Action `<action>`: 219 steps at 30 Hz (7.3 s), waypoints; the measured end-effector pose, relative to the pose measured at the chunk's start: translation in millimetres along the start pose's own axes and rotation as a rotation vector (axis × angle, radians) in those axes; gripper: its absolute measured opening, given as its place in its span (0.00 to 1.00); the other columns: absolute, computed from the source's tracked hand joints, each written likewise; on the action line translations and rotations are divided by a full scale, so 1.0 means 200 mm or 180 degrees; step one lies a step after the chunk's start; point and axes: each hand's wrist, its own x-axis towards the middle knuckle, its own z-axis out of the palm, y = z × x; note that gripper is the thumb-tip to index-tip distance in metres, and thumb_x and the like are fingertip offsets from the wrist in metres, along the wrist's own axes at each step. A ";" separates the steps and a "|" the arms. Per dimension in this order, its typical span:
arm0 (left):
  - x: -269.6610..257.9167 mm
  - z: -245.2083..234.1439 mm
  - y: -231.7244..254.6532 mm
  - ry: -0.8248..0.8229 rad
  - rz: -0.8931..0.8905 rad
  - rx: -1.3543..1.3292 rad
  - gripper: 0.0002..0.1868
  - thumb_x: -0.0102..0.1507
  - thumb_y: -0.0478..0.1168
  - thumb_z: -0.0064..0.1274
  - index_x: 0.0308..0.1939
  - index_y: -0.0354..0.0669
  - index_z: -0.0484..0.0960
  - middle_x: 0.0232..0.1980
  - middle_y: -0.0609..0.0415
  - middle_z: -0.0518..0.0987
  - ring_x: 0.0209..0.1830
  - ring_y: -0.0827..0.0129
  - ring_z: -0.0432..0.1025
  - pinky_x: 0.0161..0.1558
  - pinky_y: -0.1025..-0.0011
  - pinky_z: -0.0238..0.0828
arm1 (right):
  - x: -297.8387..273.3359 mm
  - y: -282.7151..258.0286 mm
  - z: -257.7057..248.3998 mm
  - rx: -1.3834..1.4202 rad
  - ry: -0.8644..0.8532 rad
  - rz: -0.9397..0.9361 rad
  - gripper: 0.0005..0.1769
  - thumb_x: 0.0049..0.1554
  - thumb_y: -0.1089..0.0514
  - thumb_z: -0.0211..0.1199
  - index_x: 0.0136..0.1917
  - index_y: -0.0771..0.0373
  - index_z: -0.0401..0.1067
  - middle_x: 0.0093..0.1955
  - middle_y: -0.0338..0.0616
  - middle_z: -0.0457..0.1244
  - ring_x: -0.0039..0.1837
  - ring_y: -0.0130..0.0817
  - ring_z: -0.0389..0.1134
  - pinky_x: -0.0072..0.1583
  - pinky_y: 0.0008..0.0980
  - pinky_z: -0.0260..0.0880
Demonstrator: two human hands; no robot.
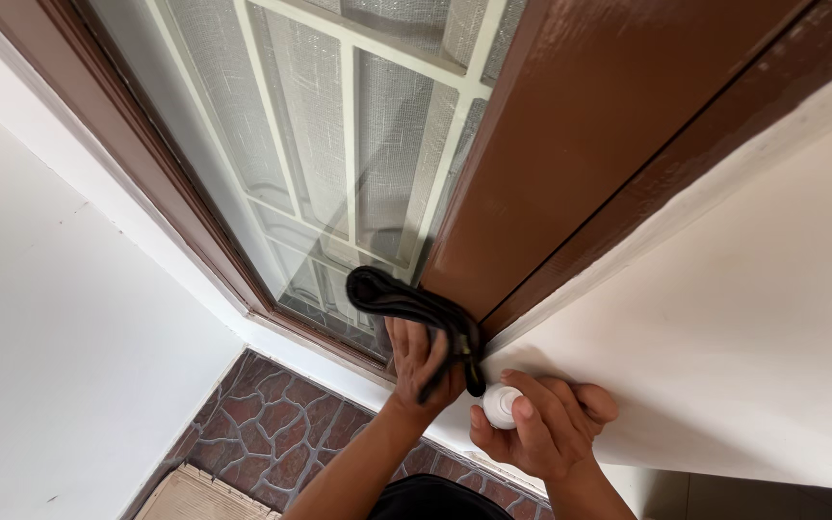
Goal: The person sprays a cleaning solution onto a brown window frame and wipes it with a gray cloth. They fold the cloth to use a clean side and continue wiping the frame and the adjacent white wall area.
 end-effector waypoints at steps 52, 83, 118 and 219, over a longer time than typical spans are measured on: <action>0.12 -0.14 -0.03 -0.0555 0.0761 0.0437 0.12 0.65 0.45 0.58 0.53 0.59 0.83 0.59 0.55 0.72 0.63 0.55 0.65 0.62 0.49 0.62 | 0.01 0.00 -0.01 0.0027 0.0019 -0.0050 0.37 0.62 0.43 0.60 0.77 0.57 0.52 0.43 0.39 0.70 0.34 0.25 0.65 0.54 0.35 0.47; 0.11 -0.06 -0.05 -0.0087 0.0190 0.0011 0.19 0.65 0.42 0.52 0.58 0.41 0.74 0.62 0.32 0.67 0.66 0.32 0.59 0.65 0.31 0.52 | 0.00 0.00 0.06 -0.0147 -0.0140 -0.0006 0.40 0.63 0.43 0.60 0.79 0.56 0.48 0.46 0.38 0.70 0.38 0.26 0.67 0.55 0.38 0.46; -0.20 -0.03 -0.16 -0.0726 0.0071 0.0252 0.09 0.59 0.41 0.57 0.42 0.49 0.79 0.56 0.42 0.70 0.57 0.43 0.65 0.58 0.41 0.61 | -0.01 -0.02 0.10 -0.0280 -0.0238 -0.0044 0.42 0.63 0.42 0.60 0.81 0.56 0.47 0.46 0.39 0.70 0.37 0.26 0.67 0.56 0.39 0.45; 0.35 -0.12 0.05 -0.0117 0.0561 0.0131 0.21 0.65 0.43 0.54 0.60 0.44 0.71 0.63 0.33 0.67 0.69 0.35 0.59 0.69 0.28 0.50 | 0.04 0.01 0.02 0.0017 0.0081 -0.0138 0.36 0.64 0.43 0.59 0.78 0.58 0.52 0.42 0.36 0.69 0.34 0.25 0.64 0.53 0.33 0.48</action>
